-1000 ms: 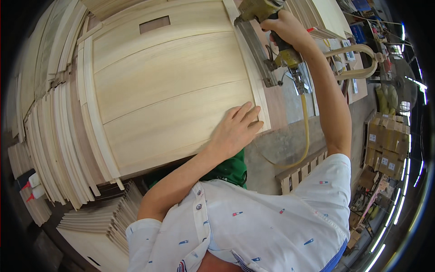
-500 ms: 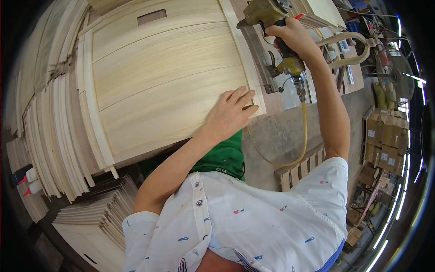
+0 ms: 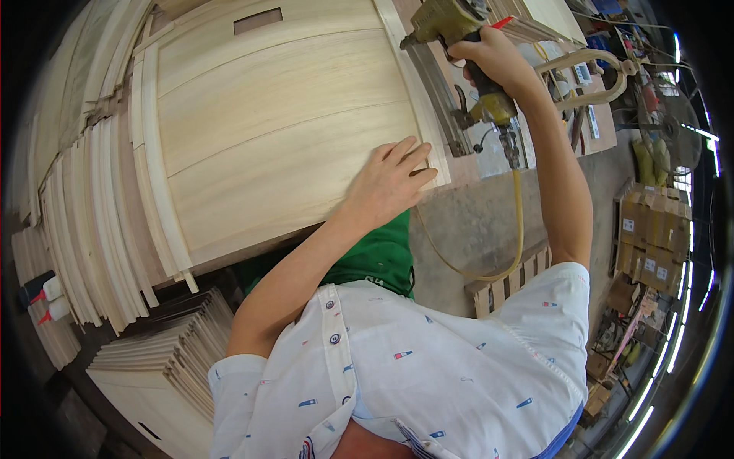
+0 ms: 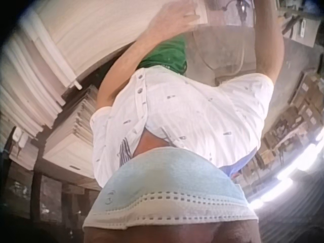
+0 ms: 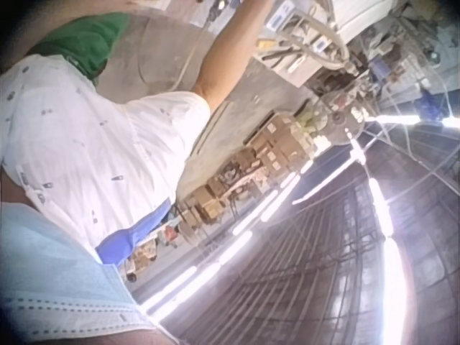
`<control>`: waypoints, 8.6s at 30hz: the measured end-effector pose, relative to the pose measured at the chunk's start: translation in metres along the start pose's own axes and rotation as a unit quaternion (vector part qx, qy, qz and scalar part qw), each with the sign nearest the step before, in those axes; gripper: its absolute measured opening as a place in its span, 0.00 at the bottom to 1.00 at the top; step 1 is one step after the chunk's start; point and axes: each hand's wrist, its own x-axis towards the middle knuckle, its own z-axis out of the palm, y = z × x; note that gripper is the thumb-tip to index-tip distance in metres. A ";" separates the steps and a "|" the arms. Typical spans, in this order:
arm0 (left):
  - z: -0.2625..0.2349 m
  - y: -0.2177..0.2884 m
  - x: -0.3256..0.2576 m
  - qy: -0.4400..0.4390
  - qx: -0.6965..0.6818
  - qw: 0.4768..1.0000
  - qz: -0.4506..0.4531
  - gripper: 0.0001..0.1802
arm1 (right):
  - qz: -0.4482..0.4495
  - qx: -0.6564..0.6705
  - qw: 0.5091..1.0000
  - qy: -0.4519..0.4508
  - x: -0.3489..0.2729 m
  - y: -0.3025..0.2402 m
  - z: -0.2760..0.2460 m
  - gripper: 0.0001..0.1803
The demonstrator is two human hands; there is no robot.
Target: Applying glue and using a pneumatic nail gun to assemble and secure light-colored wood panels.
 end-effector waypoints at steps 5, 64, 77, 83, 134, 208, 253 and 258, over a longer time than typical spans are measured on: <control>0.001 0.000 0.001 -0.004 -0.002 1.000 0.004 0.26 | 0.013 0.001 1.000 -0.009 -0.028 -0.002 0.006 0.14; -0.098 -0.005 -0.176 0.124 0.077 0.938 -0.314 0.21 | 0.132 -0.031 0.982 0.135 -0.063 0.172 -0.023 0.24; -0.113 -0.004 -0.170 0.130 0.094 0.954 -0.254 0.20 | 0.024 0.118 0.989 0.089 -0.104 0.099 0.085 0.25; -0.136 0.002 -0.164 0.117 0.069 0.958 -0.254 0.20 | 0.067 0.233 0.970 0.004 -0.104 0.080 0.089 0.27; -0.156 0.425 -0.562 0.375 0.328 0.053 -0.866 0.32 | -0.546 0.028 0.689 -0.477 -0.274 -0.324 0.467 0.21; -0.109 -0.044 -0.147 0.292 -0.143 0.883 -0.338 0.11 | -0.325 -0.092 0.932 -0.134 0.139 -0.061 0.174 0.27; -0.360 -0.374 0.041 0.324 0.150 0.853 -0.380 0.36 | -0.203 0.021 0.921 0.333 0.266 -0.076 -0.030 0.17; -0.368 -0.412 0.078 0.276 0.102 0.844 -0.449 0.38 | -0.143 0.045 0.946 0.286 0.307 -0.071 -0.038 0.13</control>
